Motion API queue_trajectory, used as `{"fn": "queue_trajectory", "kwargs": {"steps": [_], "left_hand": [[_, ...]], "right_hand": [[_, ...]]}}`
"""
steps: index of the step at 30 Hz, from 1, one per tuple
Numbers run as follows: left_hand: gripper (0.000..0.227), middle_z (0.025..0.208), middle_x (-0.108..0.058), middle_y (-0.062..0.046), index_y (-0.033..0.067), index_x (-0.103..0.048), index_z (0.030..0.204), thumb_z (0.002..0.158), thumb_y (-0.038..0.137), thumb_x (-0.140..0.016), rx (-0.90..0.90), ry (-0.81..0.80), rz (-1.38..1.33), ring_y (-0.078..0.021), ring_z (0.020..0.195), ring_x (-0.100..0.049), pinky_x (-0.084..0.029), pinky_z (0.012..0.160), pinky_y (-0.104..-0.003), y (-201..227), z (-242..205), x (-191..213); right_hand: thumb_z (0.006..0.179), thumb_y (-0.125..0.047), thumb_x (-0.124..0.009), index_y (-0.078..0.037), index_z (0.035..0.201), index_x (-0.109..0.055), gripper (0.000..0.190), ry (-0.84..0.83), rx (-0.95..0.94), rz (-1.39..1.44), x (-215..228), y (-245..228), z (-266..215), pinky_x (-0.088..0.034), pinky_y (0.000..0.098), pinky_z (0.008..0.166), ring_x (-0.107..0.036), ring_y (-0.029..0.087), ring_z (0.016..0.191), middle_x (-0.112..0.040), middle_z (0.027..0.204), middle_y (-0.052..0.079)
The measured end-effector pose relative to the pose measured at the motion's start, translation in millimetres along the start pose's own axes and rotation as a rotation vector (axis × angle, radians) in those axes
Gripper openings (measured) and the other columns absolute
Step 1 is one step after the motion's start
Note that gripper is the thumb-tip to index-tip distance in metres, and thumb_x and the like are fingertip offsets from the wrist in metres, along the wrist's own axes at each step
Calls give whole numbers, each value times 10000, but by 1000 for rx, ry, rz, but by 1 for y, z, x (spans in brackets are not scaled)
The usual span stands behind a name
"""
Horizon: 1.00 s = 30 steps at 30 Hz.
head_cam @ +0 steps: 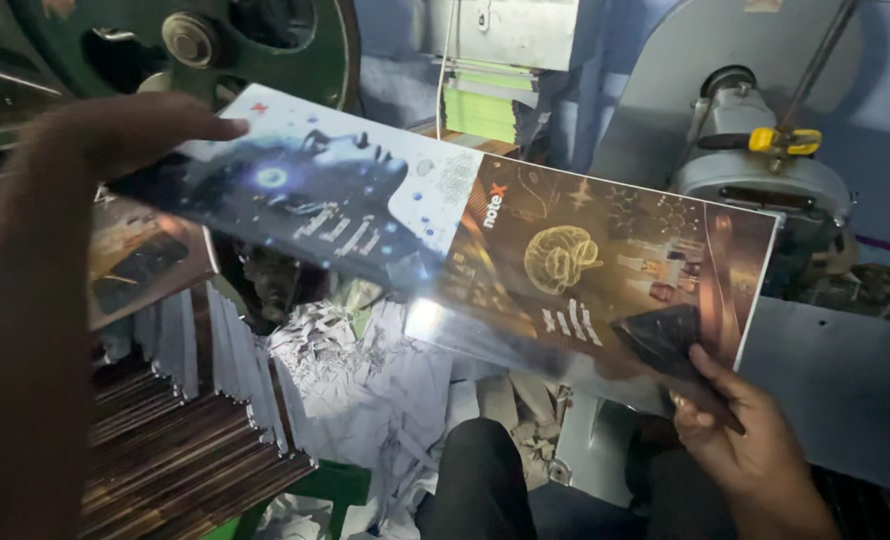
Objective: The person places a book cover onto a binding machine, aligns it, and operates the machine to stitch the spine. The person then removes the bound book, flips it to inspect the cover, and repeats the process with another book.
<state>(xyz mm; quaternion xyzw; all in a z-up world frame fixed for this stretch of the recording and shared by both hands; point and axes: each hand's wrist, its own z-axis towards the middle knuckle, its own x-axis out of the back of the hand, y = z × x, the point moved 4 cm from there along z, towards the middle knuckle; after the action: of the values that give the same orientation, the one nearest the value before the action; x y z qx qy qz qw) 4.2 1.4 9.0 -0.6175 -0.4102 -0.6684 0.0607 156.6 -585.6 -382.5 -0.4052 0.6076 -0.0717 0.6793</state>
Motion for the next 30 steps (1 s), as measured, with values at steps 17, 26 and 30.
{"fn": "queue_trajectory", "kwargs": {"steps": [17, 26, 30], "left_hand": [[314, 1280, -622, -189, 27, -551, 1319, 1012, 76, -509, -313, 11, -517, -317, 1164, -674, -513, 1010, -462, -41, -3, -24], [198, 1200, -638, -144, -6, -578, 1218, 1022, 14, -594, -535, 33, -633, -318, 1146, -706, -575, 934, -419, -28, 25, -34], [171, 1155, -629, -152, 13, -610, 1193, 1022, 4, -607, -529, -11, -621, -331, 1084, -701, -578, 916, -431, -24, 47, -40]], "right_hand": [[1078, -65, -520, -34, 1463, -578, 390, -126, -155, 288, -75, -17, -22, -642, 259, 698, -741, 240, 795, -699, 1062, 306], [1096, -403, -435, 132, 1335, -501, 589, -120, -257, 35, -92, -13, -37, -629, 472, 780, -733, 375, 949, -690, 1135, 335], [991, -787, -272, 41, 1316, -570, 937, -23, -284, -298, -84, -13, -45, -582, 476, 778, -720, 350, 1004, -719, 1148, 256]]}}
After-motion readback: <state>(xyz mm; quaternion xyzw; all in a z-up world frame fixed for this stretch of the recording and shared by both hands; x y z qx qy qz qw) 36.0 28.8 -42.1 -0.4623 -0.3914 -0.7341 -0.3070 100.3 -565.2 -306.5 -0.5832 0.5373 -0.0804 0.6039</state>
